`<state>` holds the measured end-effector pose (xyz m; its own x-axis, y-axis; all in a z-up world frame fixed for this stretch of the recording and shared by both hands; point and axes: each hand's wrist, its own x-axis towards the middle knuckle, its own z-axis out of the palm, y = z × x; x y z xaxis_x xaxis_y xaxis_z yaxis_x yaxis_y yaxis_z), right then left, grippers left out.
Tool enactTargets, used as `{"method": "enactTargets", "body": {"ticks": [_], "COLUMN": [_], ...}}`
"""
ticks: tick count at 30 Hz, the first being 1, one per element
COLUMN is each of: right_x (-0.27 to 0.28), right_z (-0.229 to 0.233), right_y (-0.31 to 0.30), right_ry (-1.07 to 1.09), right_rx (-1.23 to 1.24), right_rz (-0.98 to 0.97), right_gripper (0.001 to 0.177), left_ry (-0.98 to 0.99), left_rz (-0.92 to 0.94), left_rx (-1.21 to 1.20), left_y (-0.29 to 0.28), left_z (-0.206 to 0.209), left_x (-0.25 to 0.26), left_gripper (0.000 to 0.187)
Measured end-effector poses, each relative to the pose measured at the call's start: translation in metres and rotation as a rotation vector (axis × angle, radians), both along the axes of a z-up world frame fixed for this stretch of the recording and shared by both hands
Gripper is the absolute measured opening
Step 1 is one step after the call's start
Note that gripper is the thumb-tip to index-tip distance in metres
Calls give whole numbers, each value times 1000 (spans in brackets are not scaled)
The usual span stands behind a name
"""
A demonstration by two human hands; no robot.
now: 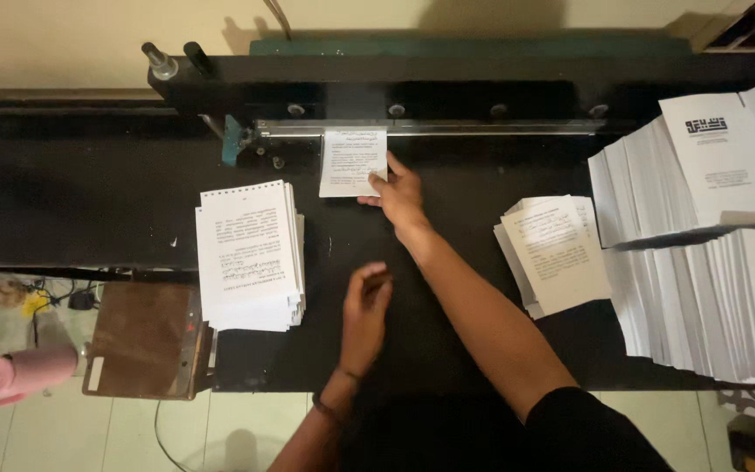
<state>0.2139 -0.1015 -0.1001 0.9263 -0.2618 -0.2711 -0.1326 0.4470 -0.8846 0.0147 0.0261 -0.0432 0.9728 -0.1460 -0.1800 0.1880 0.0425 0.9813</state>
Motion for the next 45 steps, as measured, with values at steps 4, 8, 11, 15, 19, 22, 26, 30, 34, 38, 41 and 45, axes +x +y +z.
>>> {"method": "enactTargets", "body": {"ticks": [4, 8, 11, 15, 19, 22, 26, 30, 34, 38, 41, 45], "right_x": [-49, -148, -195, -221, -238, -245, -253, -254, -242, -248, -250, -254], "right_z": [26, 119, 149, 156, 187, 153, 132, 128, 151, 128, 120, 102], "right_y": [-4, 1, 5, -29, -75, -144, -207, -226, -208, -212, -211, -214], "right_ry": [-33, 87, 99, 30, 270, -50, -52, 413, 780, 630, 564, 396], "right_rx": [-11, -143, -241, -453, -688, -1115, -1579, -1487, -1280, -1493, -1546, -1712], "right_rz": [3, -45, 89, 327, 169, -47, -175, -95, -79, -205, -283, -404], "right_gripper": [69, 66, 68, 60, 40, 24, 34, 50, 55, 48, 48, 46], "left_ry": [152, 40, -55, -337, -707, -833, -792, -882, -773, -605, -547, -518], "left_rz": [123, 225, 366, 583, 431, 237, 132, 166, -38, -213, -292, -378], "left_rx": [-383, -460, -377, 40, 528, 1217, 1292, 818, 476, 273, 196, 198], "left_y": [-24, -33, -28, 51, 90, 104, 99, 72, 33, 9, 1, -2], "left_z": [46, 65, 72, -63, 153, 126, 114, 127, 117, 107, 101, 97], "left_x": [13, 15, -3, -29, -10, 0, 0, -13, -23, -26, -24, -17], "left_gripper": [71, 64, 40, 33, 39, 53, 84, 39, 29, 25, 24, 26]}}
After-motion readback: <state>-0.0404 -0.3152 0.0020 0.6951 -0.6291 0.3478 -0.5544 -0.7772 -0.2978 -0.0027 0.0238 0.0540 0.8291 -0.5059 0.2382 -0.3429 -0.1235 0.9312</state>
